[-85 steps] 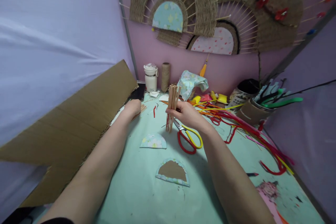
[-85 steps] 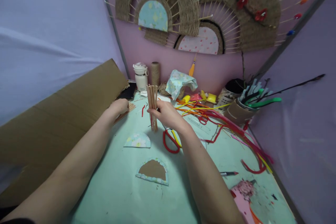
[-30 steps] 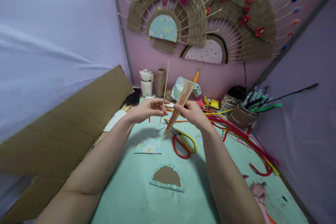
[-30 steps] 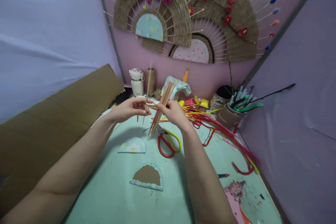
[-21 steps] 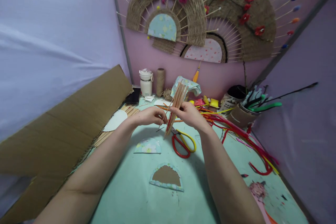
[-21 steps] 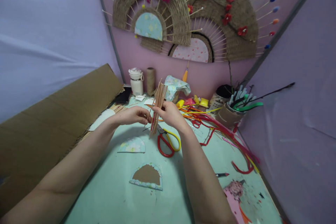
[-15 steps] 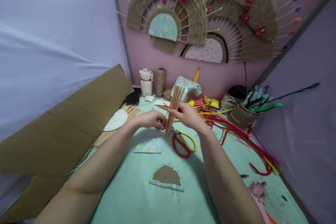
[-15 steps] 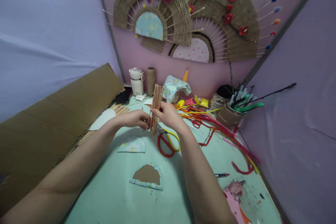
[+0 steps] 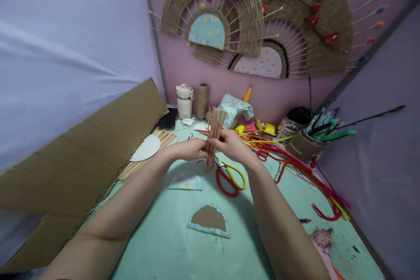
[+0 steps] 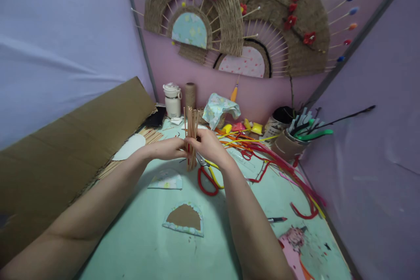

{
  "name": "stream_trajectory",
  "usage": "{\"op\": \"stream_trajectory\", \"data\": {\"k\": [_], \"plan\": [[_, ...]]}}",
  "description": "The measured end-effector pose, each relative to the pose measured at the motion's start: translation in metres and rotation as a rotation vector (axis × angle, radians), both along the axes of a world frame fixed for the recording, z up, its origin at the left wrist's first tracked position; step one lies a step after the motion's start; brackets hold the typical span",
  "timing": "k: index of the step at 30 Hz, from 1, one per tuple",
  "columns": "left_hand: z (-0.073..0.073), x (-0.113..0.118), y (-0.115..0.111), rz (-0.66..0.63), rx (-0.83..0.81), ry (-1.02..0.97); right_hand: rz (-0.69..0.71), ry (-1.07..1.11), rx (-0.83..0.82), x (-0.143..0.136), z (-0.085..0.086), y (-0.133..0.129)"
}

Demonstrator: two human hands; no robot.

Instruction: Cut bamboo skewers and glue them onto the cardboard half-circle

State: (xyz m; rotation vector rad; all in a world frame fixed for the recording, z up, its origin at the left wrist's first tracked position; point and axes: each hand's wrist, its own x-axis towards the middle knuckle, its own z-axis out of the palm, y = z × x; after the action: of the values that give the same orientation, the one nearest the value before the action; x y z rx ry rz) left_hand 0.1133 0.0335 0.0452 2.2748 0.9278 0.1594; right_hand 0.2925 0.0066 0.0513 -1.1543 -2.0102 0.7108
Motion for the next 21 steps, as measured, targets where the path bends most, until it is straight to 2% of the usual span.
{"op": "stream_trajectory", "data": {"k": [2,5,8,15,21], "plan": [[-0.006,0.003,0.001,-0.026,-0.058,-0.096,-0.001,-0.002,-0.007,0.0,0.002,-0.002],[-0.016,0.007,0.004,-0.123,-0.281,-0.266,0.004,-0.009,-0.023,0.001,0.006,-0.005],[-0.022,0.008,0.004,-0.173,-0.442,-0.326,0.026,-0.014,-0.045,0.002,0.011,-0.007],[-0.021,0.007,0.003,-0.1,-0.439,-0.303,0.074,0.067,-0.004,0.005,0.016,-0.01],[-0.024,0.007,0.007,-0.145,-0.45,-0.282,0.027,0.025,0.02,0.005,0.015,-0.008]]}}
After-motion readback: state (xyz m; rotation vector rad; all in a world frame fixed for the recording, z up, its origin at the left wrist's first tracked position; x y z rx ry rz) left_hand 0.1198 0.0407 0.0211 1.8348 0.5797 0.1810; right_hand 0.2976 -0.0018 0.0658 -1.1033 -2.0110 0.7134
